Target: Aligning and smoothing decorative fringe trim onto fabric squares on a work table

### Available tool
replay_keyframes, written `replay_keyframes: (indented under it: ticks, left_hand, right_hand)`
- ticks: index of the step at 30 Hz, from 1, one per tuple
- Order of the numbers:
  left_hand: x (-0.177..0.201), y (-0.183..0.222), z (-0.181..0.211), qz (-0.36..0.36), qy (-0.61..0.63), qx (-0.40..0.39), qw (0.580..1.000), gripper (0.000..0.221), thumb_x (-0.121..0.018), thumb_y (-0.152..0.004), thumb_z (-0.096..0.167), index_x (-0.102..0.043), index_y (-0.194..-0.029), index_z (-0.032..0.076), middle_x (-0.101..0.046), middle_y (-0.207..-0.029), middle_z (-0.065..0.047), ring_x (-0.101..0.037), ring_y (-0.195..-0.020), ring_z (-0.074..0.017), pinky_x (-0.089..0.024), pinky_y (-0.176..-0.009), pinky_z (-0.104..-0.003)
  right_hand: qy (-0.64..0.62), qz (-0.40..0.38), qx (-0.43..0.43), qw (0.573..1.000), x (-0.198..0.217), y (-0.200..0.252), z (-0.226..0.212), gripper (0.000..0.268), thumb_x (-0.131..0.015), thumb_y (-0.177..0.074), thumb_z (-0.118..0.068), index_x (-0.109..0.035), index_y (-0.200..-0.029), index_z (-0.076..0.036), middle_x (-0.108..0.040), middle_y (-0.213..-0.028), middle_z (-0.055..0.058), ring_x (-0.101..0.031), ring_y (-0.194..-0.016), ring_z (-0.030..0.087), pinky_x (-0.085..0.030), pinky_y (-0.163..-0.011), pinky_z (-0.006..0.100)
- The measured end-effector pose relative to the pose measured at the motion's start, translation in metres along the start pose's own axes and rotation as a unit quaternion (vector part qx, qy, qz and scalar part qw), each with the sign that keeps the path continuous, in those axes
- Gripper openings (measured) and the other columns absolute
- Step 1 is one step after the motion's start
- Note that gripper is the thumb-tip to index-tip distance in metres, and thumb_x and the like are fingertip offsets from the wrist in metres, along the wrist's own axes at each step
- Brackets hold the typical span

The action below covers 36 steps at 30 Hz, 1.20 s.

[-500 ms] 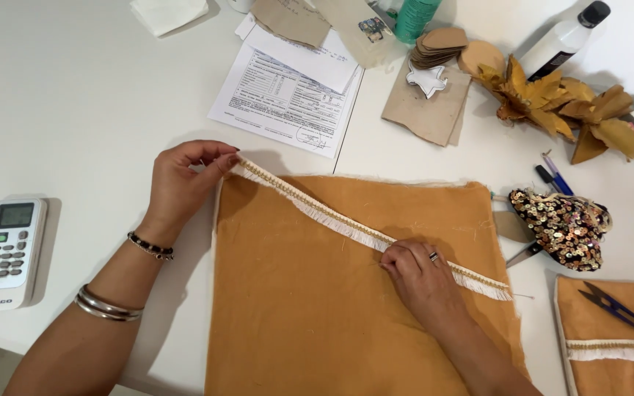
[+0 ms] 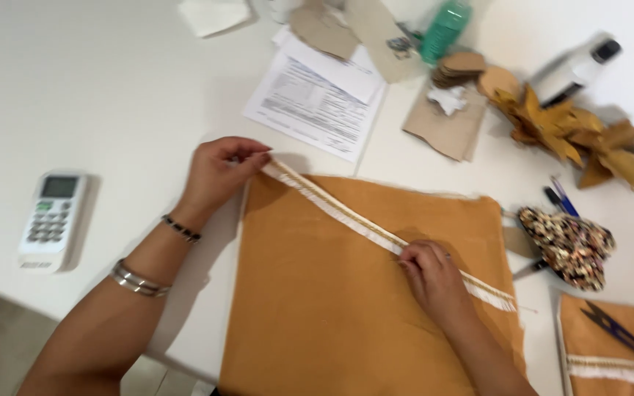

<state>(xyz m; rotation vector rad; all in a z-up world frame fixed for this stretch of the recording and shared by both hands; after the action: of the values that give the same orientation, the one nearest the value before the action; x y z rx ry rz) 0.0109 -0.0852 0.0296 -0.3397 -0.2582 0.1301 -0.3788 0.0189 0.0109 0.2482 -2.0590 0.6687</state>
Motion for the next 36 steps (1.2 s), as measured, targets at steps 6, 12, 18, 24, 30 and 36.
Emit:
replay_keyframes:
  ticks: [6,12,18,24,30,36]
  left_hand:
    - [0.001,0.01,0.04,-0.002,0.116,0.052,0.992,0.01,-0.081,-0.089,0.015,-0.08,-0.096,0.008,-0.077,-0.085,0.001,-0.063,-0.074,-0.0023,-0.053,-0.071,-0.018]
    - [0.004,0.018,0.058,0.007,0.169,0.148,0.974,0.009,-0.081,-0.087,0.012,-0.081,-0.093,0.005,-0.08,-0.082,-0.005,-0.073,-0.075,-0.0069,-0.06,-0.072,-0.018]
    - [0.001,0.002,-0.027,-0.035,-0.152,0.146,0.977,0.008,-0.081,-0.08,0.03,-0.08,-0.081,0.023,-0.076,-0.077,0.009,-0.067,-0.074,-0.0063,-0.051,-0.07,-0.026]
    - [-0.002,0.001,-0.014,-0.05,-0.226,0.089,0.969,0.007,-0.077,-0.082,0.031,-0.078,-0.085,0.024,-0.077,-0.078,0.011,-0.071,-0.077,-0.0074,-0.051,-0.079,-0.029]
    - [-0.001,0.003,-0.017,-0.014,-0.255,-0.029,0.967,0.025,-0.077,-0.083,0.03,-0.072,-0.106,0.021,-0.071,-0.089,0.008,-0.067,-0.084,-0.0172,-0.047,-0.084,-0.038]
    - [0.029,0.008,0.038,0.082,-0.203,-0.143,0.965,0.021,-0.07,-0.096,0.006,-0.074,-0.113,0.017,-0.075,-0.098,0.002,-0.067,-0.074,-0.0161,-0.049,-0.091,-0.038]
  right_hand:
    - [-0.058,-0.048,-0.074,0.994,0.001,0.001,0.009,0.006,-0.058,-0.1,-0.017,-0.061,-0.102,-0.012,-0.066,-0.105,0.004,-0.062,-0.099,0.022,-0.049,-0.089,0.033]
    - [-0.072,-0.052,-0.096,0.991,0.007,-0.003,0.006,0.009,-0.057,-0.1,-0.02,-0.062,-0.1,-0.013,-0.066,-0.1,0.002,-0.06,-0.095,0.019,-0.047,-0.089,0.032]
    - [-0.055,-0.059,-0.089,0.993,0.005,-0.004,0.003,0.01,-0.057,-0.101,-0.02,-0.063,-0.099,-0.012,-0.067,-0.101,0.002,-0.06,-0.097,0.02,-0.047,-0.09,0.033]
    - [-0.044,-0.047,-0.114,0.991,0.018,-0.003,0.008,0.011,-0.055,-0.102,-0.02,-0.064,-0.105,-0.014,-0.069,-0.108,0.0,-0.062,-0.102,0.019,-0.047,-0.093,0.033]
    - [-0.026,-0.027,-0.171,0.984,0.06,0.014,0.005,0.007,-0.061,-0.1,-0.018,-0.066,-0.105,-0.014,-0.073,-0.09,-0.003,-0.068,-0.079,0.012,-0.051,-0.069,0.027]
    - [0.028,0.019,-0.116,0.993,0.084,0.026,-0.033,0.03,-0.065,-0.099,-0.014,-0.071,-0.129,-0.016,-0.076,-0.114,-0.002,-0.071,-0.093,0.011,-0.053,-0.086,0.026]
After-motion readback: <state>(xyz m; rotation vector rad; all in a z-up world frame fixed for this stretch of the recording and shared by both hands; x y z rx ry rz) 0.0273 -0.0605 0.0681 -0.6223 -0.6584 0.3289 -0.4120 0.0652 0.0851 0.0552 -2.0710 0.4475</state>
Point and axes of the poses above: each hand's wrist, its own y-axis away from the middle knuckle, its own x-axis out of the back of the hand, z = x × y, the point moved 9 cm from there along -y, towards the middle knuckle
